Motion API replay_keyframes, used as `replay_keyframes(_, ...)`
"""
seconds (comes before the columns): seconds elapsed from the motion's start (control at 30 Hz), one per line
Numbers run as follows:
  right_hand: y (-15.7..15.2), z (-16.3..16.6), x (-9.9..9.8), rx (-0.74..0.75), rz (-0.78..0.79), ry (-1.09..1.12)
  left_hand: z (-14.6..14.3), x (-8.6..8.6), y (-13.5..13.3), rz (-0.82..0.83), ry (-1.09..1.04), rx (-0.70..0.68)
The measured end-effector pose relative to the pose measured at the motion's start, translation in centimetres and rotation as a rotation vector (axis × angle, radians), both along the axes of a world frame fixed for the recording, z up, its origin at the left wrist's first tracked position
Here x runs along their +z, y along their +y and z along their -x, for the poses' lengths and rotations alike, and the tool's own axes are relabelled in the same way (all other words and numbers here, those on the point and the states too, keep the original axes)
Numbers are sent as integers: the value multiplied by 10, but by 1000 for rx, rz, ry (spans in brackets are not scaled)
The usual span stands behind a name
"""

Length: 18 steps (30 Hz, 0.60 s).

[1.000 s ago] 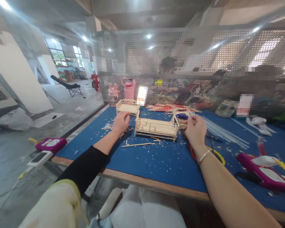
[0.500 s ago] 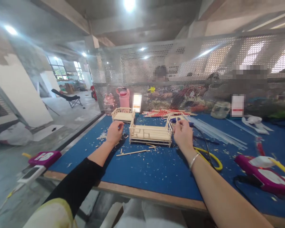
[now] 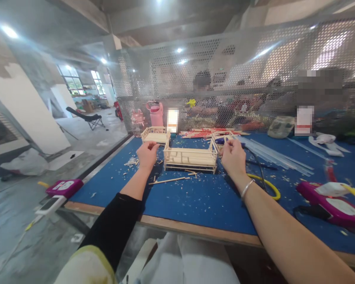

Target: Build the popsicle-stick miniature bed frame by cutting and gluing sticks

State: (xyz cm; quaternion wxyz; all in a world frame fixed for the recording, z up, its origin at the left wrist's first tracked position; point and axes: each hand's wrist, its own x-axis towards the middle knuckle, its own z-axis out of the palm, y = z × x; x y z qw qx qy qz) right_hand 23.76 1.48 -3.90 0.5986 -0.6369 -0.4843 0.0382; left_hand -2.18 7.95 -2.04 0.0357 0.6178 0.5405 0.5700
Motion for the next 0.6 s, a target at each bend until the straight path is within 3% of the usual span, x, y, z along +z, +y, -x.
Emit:
replay_keyframes(0.1, -1, -1, 0, -2, -53, -21, 7, 0, -6, 56, 6, -49)
replay_keyframes(0.33, -15, 10, 14, -81, -338, -223, 3, 0, -9, 54, -60, -141)
replay_keyframes(0.5, -14, 12, 12, -84, -210, -185, 8, -3, -6, 29, -7, -20)
replay_keyframes(0.6, -13, 9, 11, -111, -121, -142, 11, -6, -1, 57, -16, -15)
